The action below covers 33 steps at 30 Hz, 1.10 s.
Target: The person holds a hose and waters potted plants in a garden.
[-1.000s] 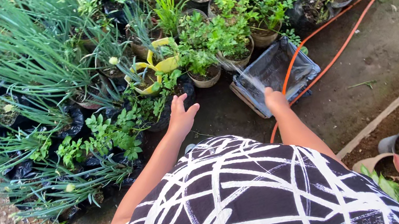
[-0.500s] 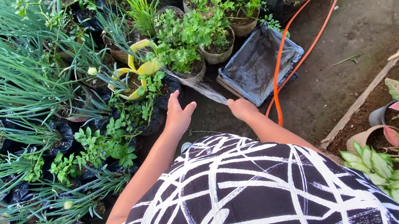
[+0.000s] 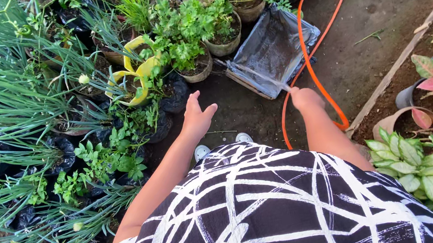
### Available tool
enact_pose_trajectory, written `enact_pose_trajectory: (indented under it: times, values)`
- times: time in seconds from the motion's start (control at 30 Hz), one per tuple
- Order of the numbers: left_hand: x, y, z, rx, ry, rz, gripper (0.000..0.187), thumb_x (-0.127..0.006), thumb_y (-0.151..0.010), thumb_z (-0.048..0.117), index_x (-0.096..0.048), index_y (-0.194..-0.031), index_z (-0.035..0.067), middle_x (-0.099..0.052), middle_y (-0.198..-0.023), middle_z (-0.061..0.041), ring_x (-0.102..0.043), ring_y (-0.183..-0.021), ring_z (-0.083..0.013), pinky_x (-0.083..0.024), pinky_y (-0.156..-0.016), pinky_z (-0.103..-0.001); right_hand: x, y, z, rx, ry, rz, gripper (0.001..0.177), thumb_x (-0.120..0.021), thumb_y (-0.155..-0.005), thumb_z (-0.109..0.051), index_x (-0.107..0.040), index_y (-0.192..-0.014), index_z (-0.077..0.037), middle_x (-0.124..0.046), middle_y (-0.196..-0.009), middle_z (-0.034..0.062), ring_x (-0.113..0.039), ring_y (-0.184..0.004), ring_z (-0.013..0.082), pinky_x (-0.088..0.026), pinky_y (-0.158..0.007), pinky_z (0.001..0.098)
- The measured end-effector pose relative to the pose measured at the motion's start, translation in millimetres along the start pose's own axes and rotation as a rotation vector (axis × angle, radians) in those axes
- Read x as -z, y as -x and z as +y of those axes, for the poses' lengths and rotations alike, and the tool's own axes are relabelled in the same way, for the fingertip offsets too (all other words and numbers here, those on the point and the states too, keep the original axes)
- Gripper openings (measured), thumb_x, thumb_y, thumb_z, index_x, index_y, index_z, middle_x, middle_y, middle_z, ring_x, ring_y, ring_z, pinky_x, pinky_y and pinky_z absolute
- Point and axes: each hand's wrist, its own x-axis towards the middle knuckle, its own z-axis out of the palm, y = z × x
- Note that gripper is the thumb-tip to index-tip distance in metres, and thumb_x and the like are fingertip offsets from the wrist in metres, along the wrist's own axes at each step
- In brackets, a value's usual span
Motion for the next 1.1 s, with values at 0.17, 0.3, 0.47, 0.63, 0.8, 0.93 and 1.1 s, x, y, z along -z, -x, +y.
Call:
enact_pose_trajectory:
  times: [0.17, 0.3, 0.47, 0.63, 0.8, 0.93, 1.1]
  values:
    - [-7, -3, 9, -0.030, 0.011, -0.036, 0.082, -0.074, -0.086, 0.032, -0.036, -0.153, 0.005, -0.029, -0.163, -0.024, -0.028, -0.151, -0.0377, -0.026, -0.121, -0.041, 6, -32, 30, -0.029, -0.051, 0.122, 0.067, -0.031, -0.104, -0.049, -0.062, -0.133, 0.003, -0.056, -0.140, 0.0303, -0.052, -0.133, 0.0454, -0.040, -0.110, 0.0545]
    - [-11, -5, 13, -0.057, 0.002, -0.048, 0.081, -0.074, -0.086, 0.032, -0.036, -0.152, 0.005, -0.030, -0.162, -0.024, -0.028, -0.152, -0.0370, -0.026, -0.121, -0.041, 6, -37, 45, -0.120, -0.147, 0.152, 0.068, -0.034, -0.101, -0.052, -0.062, -0.131, 0.003, -0.057, -0.138, 0.0277, -0.053, -0.131, 0.0434, -0.041, -0.108, 0.0531]
    - [-14, -9, 17, -0.089, -0.034, -0.076, 0.080, -0.074, -0.087, 0.032, -0.037, -0.152, 0.004, -0.033, -0.161, -0.024, -0.031, -0.150, -0.0371, -0.027, -0.121, -0.041, -7, -53, 54, -0.068, -0.237, 0.204, 0.066, -0.031, -0.103, -0.049, -0.066, -0.125, 0.002, -0.060, -0.132, 0.0315, -0.055, -0.127, 0.0467, -0.042, -0.106, 0.0543]
    - [-20, -8, 30, -0.110, -0.017, -0.121, 0.079, -0.073, -0.086, 0.033, -0.038, -0.151, 0.004, -0.035, -0.160, -0.024, -0.034, -0.148, -0.0371, -0.030, -0.119, -0.041, -19, -53, 38, -0.087, -0.276, 0.205, 0.070, -0.030, -0.102, -0.054, -0.065, -0.125, 0.003, -0.060, -0.132, 0.0308, -0.054, -0.127, 0.0462, -0.042, -0.106, 0.0530]
    - [-19, 2, 46, -0.128, -0.030, -0.164, 0.078, -0.073, -0.087, 0.033, -0.038, -0.151, 0.005, -0.037, -0.159, -0.023, -0.035, -0.148, -0.0375, -0.030, -0.119, -0.042, -19, -51, 47, -0.149, -0.369, 0.189, 0.071, -0.031, -0.102, -0.054, -0.065, -0.125, 0.005, -0.060, -0.131, 0.0315, -0.056, -0.127, 0.0454, -0.042, -0.106, 0.0519]
    - [-10, 20, 72, -0.021, 0.029, -0.211, 0.079, -0.071, -0.084, 0.033, -0.038, -0.151, 0.008, -0.039, -0.158, -0.020, -0.050, -0.132, -0.0404, -0.042, -0.107, -0.045, -15, -42, 64, -0.164, -0.345, 0.192, 0.069, -0.031, -0.102, -0.052, -0.065, -0.125, 0.004, -0.060, -0.132, 0.0308, -0.055, -0.128, 0.0450, -0.042, -0.106, 0.0525]
    - [-11, 23, 78, 0.124, 0.078, -0.276, 0.081, -0.068, -0.080, 0.033, -0.036, -0.150, 0.011, -0.042, -0.157, -0.016, -0.064, -0.120, -0.0398, -0.055, -0.093, -0.045, -3, -14, 64, -0.216, -0.322, 0.192, 0.069, -0.034, -0.100, -0.053, -0.063, -0.126, 0.004, -0.059, -0.133, 0.0294, -0.055, -0.127, 0.0443, -0.042, -0.106, 0.0521]
